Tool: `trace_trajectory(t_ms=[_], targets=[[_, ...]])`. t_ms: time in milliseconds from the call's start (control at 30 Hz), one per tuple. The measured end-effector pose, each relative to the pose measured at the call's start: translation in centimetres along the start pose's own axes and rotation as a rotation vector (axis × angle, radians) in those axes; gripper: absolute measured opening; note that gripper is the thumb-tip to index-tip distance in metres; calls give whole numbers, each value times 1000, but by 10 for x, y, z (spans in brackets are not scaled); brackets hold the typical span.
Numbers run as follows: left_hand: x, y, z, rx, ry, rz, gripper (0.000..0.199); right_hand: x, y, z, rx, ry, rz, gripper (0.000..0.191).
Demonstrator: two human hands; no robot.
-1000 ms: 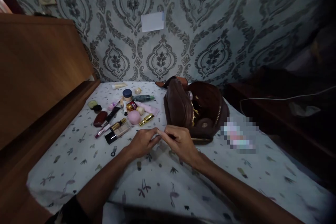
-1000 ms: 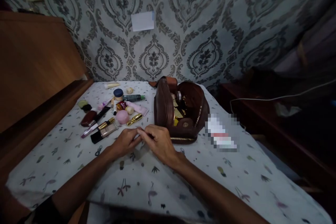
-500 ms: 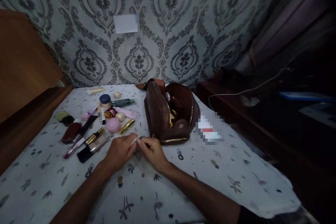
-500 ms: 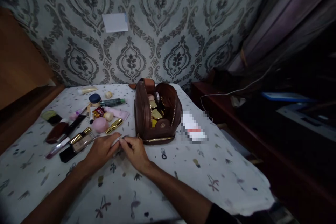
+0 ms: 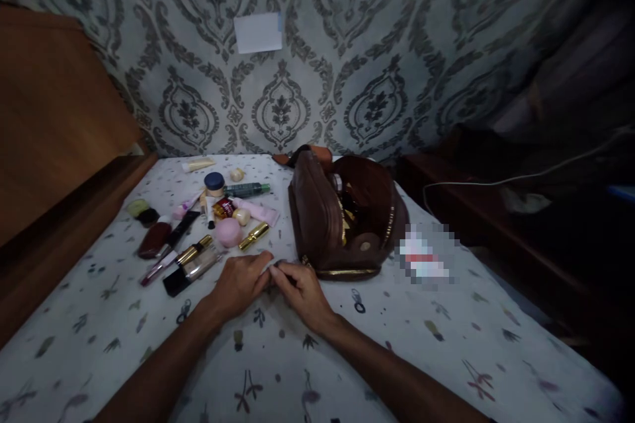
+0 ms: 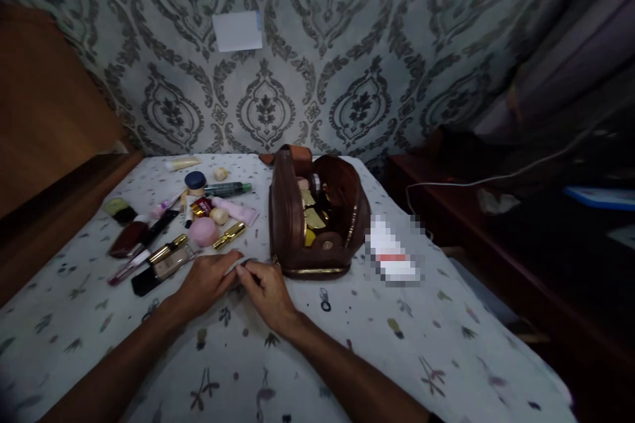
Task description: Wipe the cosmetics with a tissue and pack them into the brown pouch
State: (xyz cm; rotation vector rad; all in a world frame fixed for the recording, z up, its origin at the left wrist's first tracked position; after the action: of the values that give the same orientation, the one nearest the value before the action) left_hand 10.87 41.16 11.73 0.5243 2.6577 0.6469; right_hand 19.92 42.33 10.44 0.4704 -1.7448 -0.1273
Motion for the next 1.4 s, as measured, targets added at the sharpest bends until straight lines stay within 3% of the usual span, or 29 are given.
trace_trajectory(t_ms=[367, 767, 867, 1000, 1100, 1200, 1267, 1400], targets=[[3, 1, 1, 114, 44, -68, 10, 2, 0, 3, 18, -15, -13, 48], [5, -1, 1, 137, 108, -73, 19, 1, 0, 5, 32, -70, -47, 47], [5, 2, -10, 81, 159, -82, 24, 1, -1, 6, 43, -99, -63, 47], [17, 3, -50, -90, 277, -162, 30, 2, -2, 7, 43, -116, -84, 47], [36, -14, -89, -242, 359, -257, 30, 3, -2, 7, 35, -107, -102, 48], [55, -49, -113, -353, 431, -307, 29, 4, -3, 7, 25, -97, -121, 47], [64, -75, -116, -370, 463, -295, 28, 4, -3, 8, 21, -91, -131, 47], [79, -110, -99, -268, 507, -313, 32, 3, -4, 10, 25, -99, -140, 47]])
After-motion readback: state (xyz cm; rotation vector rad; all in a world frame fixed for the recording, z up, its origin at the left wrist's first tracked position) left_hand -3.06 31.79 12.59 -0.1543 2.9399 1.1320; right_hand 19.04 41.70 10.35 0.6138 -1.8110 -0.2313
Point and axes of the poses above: each hand's wrist, its own y-axis towards the middle knuckle, its own z-axis out of the palm, x = y × z, the point moved 9 cm from there along y, towards the middle knuckle, and after that the axes turned 15 degrees about -x, right-handed, at the moved point
